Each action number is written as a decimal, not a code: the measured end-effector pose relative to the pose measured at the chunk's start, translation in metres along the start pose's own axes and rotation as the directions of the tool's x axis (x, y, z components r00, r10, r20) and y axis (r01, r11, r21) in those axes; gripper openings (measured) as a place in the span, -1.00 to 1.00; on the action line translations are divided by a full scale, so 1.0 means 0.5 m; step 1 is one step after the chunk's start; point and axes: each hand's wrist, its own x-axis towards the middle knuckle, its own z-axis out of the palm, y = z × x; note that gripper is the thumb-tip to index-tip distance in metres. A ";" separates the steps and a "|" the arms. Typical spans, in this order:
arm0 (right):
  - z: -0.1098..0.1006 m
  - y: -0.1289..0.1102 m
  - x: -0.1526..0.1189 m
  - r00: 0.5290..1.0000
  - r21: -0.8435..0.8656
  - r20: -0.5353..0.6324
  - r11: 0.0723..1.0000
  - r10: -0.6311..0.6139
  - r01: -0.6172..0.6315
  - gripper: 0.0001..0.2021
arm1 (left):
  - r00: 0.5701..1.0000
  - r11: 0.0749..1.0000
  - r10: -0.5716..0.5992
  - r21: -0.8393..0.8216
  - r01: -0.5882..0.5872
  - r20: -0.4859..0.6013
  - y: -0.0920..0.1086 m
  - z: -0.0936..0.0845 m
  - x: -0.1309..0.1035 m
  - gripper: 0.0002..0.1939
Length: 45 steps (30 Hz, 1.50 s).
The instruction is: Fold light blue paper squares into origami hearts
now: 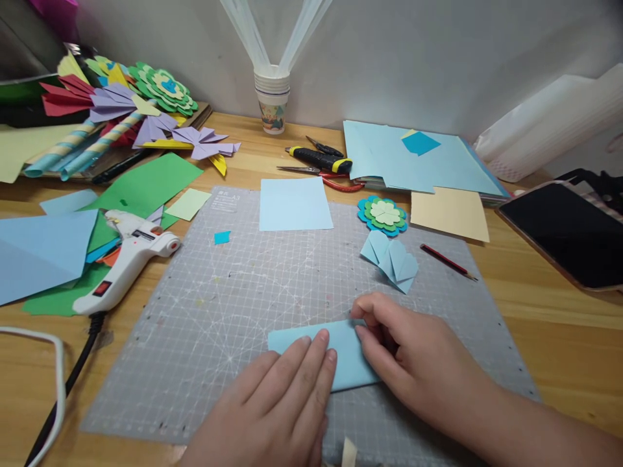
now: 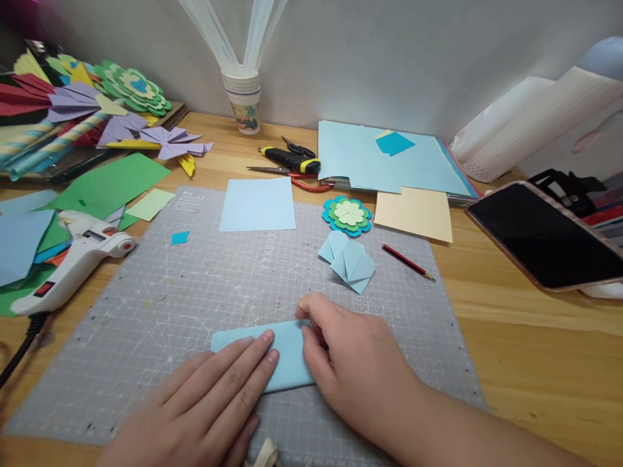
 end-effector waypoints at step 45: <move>-0.013 0.006 -0.006 0.997 -0.066 0.046 0.996 0.064 -0.061 -0.91 | 1.000 1.000 0.000 0.015 0.000 0.011 -0.005 -0.003 0.011 -0.63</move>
